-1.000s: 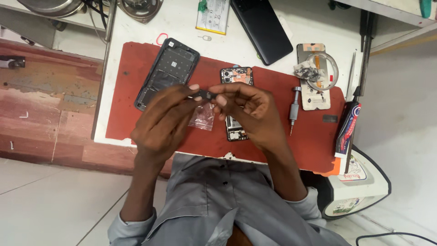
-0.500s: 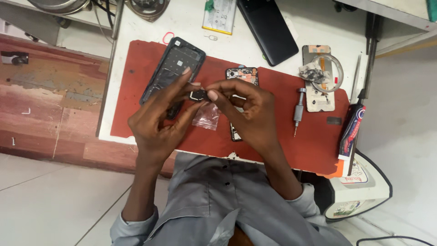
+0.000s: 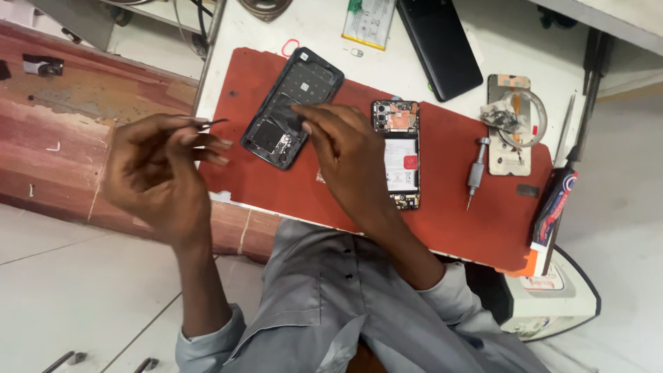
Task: The person removes components from a disassembled mobile phone, handles a small plastic bag of parts, and uses a manual screwdriver on the device's internal frame.
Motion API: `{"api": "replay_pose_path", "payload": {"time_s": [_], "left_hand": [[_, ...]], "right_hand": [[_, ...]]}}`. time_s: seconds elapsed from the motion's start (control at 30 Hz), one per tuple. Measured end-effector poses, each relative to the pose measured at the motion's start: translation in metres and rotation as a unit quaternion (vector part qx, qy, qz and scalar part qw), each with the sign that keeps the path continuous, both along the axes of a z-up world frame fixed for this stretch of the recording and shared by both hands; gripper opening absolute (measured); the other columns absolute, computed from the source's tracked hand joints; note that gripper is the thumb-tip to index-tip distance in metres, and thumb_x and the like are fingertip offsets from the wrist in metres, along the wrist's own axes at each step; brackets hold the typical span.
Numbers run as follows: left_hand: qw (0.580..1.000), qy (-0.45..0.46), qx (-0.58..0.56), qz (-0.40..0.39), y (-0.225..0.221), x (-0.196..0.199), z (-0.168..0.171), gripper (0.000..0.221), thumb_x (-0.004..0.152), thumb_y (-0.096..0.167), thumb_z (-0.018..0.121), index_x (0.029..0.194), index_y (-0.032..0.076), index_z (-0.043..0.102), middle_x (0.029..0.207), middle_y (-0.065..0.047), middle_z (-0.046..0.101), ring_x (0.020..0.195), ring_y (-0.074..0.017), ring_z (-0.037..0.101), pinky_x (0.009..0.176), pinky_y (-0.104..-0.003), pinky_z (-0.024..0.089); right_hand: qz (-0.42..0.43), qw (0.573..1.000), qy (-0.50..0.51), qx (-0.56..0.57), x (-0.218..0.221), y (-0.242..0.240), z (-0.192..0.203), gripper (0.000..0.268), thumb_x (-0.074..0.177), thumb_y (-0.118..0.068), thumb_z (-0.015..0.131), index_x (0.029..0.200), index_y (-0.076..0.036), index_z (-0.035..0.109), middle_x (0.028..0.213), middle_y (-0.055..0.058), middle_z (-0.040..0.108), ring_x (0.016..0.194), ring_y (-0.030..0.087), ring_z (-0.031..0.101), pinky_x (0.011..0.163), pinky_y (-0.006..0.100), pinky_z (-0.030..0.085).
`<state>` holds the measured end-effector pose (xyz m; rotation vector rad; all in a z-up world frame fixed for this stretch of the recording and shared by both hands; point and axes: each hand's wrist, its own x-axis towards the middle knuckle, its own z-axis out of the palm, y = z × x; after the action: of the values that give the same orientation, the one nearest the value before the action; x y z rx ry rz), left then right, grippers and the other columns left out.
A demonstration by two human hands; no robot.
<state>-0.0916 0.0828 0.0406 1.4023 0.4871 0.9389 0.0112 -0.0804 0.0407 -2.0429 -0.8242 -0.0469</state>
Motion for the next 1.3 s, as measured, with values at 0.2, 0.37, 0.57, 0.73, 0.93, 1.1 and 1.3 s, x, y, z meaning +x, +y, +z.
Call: {"api": "replay_pose_path", "payload": {"time_s": [0.2,0.37,0.57,0.73,0.93,1.1,1.3], "left_hand": [[0.932,0.031,0.347,-0.103,-0.033,0.016,-0.009,0.008,0.094,-0.009,0.074,0.100,-0.004,0.072,0.106,-0.016,0.075,0.099,-0.0265,0.076,0.085,-0.034,0.063],[0.930,0.024,0.292,-0.220,-0.066,0.018,-0.017,0.010,0.092,0.001,0.083,0.100,0.001,0.076,0.111,-0.010,0.075,0.095,-0.0171,0.076,0.074,-0.027,0.063],[0.905,0.036,0.315,-0.284,-0.090,0.020,-0.027,0.008,0.093,0.006,0.083,0.097,0.002,0.077,0.112,-0.006,0.074,0.092,-0.0158,0.075,0.070,-0.027,0.061],[0.891,0.060,0.299,-0.337,-0.096,0.021,-0.034,0.009,0.090,0.004,0.083,0.087,0.001,0.075,0.110,-0.006,0.077,0.080,-0.0134,0.073,0.064,-0.027,0.057],[0.889,-0.004,0.289,-0.354,-0.100,0.026,-0.040,0.005,0.087,-0.002,0.077,0.088,0.001,0.074,0.105,-0.005,0.078,0.102,-0.0192,0.077,0.083,-0.027,0.062],[0.910,0.049,0.138,-0.388,-0.099,0.025,-0.039,0.006,0.091,-0.006,0.072,0.089,-0.001,0.074,0.102,-0.009,0.079,0.104,-0.0166,0.079,0.088,-0.026,0.068],[0.911,0.143,0.048,-0.384,-0.111,0.025,-0.039,0.012,0.088,0.000,0.081,0.098,-0.001,0.075,0.093,-0.009,0.080,0.088,-0.0137,0.078,0.078,-0.025,0.065]], "right_hand": [[0.077,0.917,0.351,0.176,-0.001,-0.047,-0.005,0.031,0.112,-0.024,0.053,0.129,-0.002,0.069,0.105,0.005,0.076,0.085,0.009,0.070,0.076,0.024,0.058],[-0.094,0.938,0.310,0.122,0.000,-0.124,0.005,0.028,0.107,-0.021,0.062,0.121,0.001,0.072,0.096,0.005,0.076,0.076,0.007,0.065,0.064,0.022,0.053],[-0.183,0.938,0.287,0.068,-0.018,-0.166,-0.001,0.026,0.093,-0.012,0.077,0.114,0.003,0.073,0.091,0.007,0.075,0.072,0.007,0.068,0.061,0.019,0.054],[-0.159,0.935,0.312,0.065,-0.024,-0.161,-0.021,0.027,0.086,-0.005,0.082,0.110,0.004,0.072,0.094,0.007,0.074,0.074,0.006,0.069,0.063,0.020,0.058],[-0.125,0.923,0.359,0.061,-0.010,-0.171,-0.023,0.026,0.085,-0.002,0.081,0.109,0.004,0.071,0.092,0.008,0.074,0.076,0.008,0.071,0.068,0.020,0.059],[-0.096,0.925,0.363,0.053,-0.008,-0.172,-0.022,0.025,0.087,-0.001,0.078,0.110,0.004,0.070,0.093,0.008,0.074,0.077,0.008,0.072,0.069,0.020,0.058],[-0.123,0.934,0.334,0.025,-0.012,-0.168,-0.020,0.024,0.087,-0.001,0.078,0.109,0.003,0.069,0.093,0.007,0.074,0.078,0.009,0.072,0.069,0.021,0.060]]}}
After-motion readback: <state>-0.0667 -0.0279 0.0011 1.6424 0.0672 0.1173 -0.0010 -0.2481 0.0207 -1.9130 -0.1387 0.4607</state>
